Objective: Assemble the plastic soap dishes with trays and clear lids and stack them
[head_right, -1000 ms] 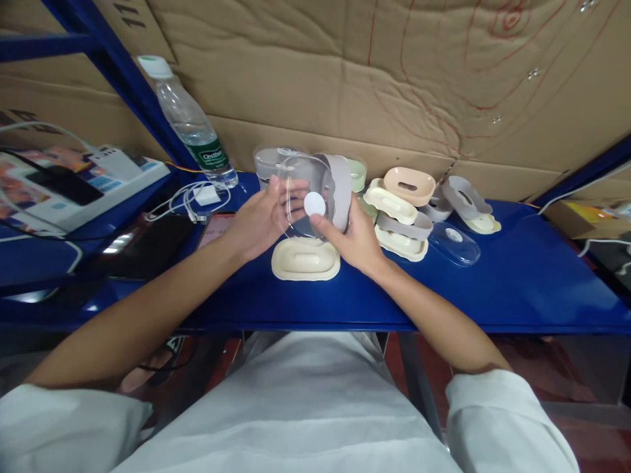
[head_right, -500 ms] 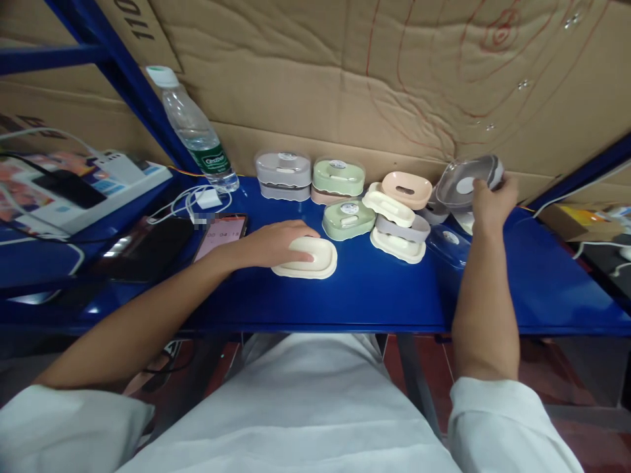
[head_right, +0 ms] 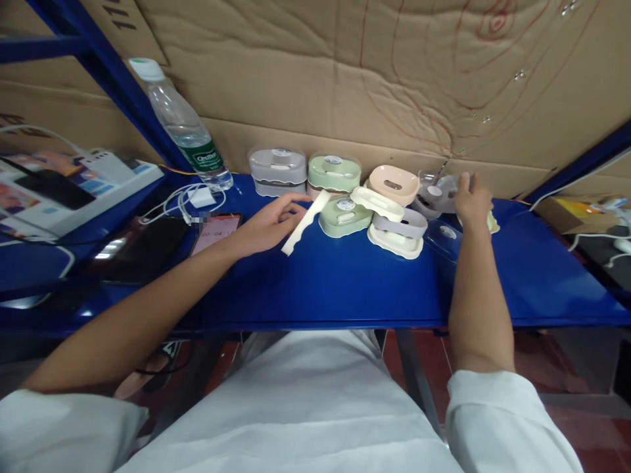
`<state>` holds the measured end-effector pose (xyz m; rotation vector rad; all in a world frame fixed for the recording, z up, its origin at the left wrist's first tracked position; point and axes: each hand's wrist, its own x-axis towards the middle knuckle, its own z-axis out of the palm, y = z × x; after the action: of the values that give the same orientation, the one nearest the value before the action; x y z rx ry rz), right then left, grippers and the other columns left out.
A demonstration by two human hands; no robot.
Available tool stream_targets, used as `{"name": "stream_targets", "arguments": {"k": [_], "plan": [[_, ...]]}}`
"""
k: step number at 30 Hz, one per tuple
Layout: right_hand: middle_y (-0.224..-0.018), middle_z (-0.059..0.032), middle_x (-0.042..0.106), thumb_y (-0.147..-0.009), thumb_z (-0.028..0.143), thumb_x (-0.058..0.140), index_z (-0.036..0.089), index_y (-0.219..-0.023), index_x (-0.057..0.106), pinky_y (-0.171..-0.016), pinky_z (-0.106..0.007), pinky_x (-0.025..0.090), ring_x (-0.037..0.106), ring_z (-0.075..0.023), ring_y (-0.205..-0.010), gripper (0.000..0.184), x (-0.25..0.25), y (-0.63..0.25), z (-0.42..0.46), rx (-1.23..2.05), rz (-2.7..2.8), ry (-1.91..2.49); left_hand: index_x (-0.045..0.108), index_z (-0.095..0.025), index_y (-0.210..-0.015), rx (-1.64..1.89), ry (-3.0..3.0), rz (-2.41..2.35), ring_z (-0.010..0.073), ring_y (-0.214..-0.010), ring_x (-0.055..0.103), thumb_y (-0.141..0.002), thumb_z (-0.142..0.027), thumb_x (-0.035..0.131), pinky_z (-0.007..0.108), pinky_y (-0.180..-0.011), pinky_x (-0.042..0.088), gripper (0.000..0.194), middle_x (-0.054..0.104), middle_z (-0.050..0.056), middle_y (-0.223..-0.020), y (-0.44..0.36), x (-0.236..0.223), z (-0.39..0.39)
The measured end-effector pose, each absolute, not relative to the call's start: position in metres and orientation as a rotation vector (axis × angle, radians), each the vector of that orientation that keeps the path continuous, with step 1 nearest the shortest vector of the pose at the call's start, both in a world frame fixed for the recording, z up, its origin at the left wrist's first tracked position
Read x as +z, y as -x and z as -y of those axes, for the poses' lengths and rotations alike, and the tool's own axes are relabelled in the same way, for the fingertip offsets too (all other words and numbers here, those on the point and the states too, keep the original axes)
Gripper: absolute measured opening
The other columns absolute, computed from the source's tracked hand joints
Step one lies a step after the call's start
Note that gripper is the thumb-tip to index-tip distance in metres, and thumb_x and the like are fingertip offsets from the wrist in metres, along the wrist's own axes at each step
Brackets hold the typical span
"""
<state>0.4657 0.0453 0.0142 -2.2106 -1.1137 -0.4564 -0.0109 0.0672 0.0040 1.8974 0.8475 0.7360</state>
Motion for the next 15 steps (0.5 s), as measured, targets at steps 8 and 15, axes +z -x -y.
{"name": "stream_targets", "arguments": {"k": [8, 15], "plan": [[-0.161, -0.0249, 0.052, -0.112, 0.038, 0.037, 0.01, -0.156, 0.052, -0.12, -0.045, 0.031, 0.047, -0.0258, -0.148, 0.054, 0.043, -0.411, -0.034, -0.442, 1.203, 1.926, 0.058, -0.028, -0.145, 0.782, -1.612, -0.83, 0.0267, -0.104, 0.078, -0.103, -0.061, 0.061, 0.041, -0.083, 0.066, 0.054, 0.078, 0.009, -0.114, 0.009, 0.004, -0.068], [-0.138, -0.0097, 0.07, -0.092, 0.057, 0.078, 0.026, -0.139, 0.062, -0.106, -0.047, 0.056, 0.067, -0.0281, -0.124, 0.058, 0.031, -0.253, 0.001, 0.41, 2.024, 0.989, 0.071, -0.024, -0.139, 0.549, -1.542, -0.557, 0.03, -0.103, 0.079, -0.082, -0.059, 0.088, 0.038, -0.082, 0.064, 0.069, 0.081, 0.011, -0.121, 0.008, 0.007, -0.053]]}}
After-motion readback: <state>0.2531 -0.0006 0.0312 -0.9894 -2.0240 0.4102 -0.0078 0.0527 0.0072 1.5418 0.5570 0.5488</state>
